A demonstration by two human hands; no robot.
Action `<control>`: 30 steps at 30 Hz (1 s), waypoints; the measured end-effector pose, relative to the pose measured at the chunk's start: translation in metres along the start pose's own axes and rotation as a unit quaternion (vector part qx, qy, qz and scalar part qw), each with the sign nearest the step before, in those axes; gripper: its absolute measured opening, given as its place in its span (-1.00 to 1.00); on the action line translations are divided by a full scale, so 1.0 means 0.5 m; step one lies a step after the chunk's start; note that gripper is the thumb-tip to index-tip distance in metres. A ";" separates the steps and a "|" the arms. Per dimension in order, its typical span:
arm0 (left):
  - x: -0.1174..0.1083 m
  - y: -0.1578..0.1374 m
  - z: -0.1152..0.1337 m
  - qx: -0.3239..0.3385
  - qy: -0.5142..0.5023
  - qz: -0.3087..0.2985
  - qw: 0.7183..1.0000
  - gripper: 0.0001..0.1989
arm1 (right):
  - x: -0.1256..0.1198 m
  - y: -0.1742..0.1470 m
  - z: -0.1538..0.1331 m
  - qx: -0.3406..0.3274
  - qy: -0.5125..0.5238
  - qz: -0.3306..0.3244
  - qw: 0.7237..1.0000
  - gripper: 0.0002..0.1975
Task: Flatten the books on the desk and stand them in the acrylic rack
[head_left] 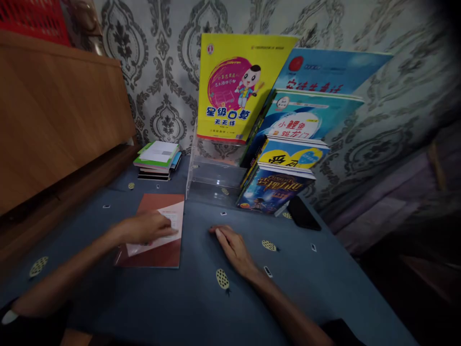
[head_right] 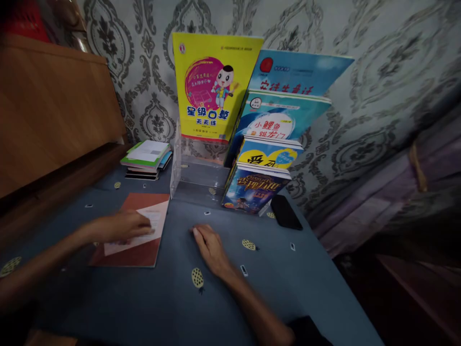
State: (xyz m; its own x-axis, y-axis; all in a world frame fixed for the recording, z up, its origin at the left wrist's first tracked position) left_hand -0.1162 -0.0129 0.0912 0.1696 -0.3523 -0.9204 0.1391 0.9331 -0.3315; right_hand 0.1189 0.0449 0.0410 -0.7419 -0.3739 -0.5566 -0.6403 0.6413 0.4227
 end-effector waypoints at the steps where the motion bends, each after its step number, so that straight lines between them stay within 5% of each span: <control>1: -0.001 0.013 -0.031 -0.048 -0.003 0.034 0.998 -0.51 | 0.000 0.000 -0.002 -0.002 -0.001 -0.002 1.000 -0.41; 3: 0.007 0.032 -0.097 -0.166 0.047 0.133 0.976 -0.50 | -0.001 -0.002 -0.006 -0.009 -0.002 -0.006 1.000 -0.41; 5: 0.042 0.043 -0.141 -0.212 0.063 0.178 0.959 -0.41 | -0.001 -0.003 -0.008 -0.015 -0.006 -0.007 1.000 -0.43; 10: 0.132 0.038 -0.171 -0.147 0.065 0.250 0.955 -0.40 | 0.001 -0.003 -0.013 -0.032 -0.023 -0.010 0.999 -0.45; 19: 0.162 0.001 -0.107 -0.088 0.057 0.280 0.954 -0.42 | 0.012 -0.010 -0.031 -0.075 -0.053 -0.044 0.995 -0.56; 30: 0.138 0.108 -0.027 -0.078 0.029 0.267 0.960 -0.42 | 0.024 -0.024 0.004 -0.020 -0.099 -0.058 0.993 -0.56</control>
State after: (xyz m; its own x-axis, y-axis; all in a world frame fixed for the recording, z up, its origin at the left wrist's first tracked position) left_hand -0.1102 0.0142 0.0071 0.1207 0.1796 -0.9763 -0.1013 0.9806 0.1679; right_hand 0.1181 0.0339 0.0278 -0.6117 -0.3010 -0.7316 -0.7292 0.5730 0.3740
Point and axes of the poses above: each hand's wrist, its own y-axis towards the middle knuckle, its own x-axis out of the palm, z = x × y, the point moved 5 cm from there along y, towards the middle knuckle, and after that the axes turned 9 degrees about -x, right-handed, at the moved point
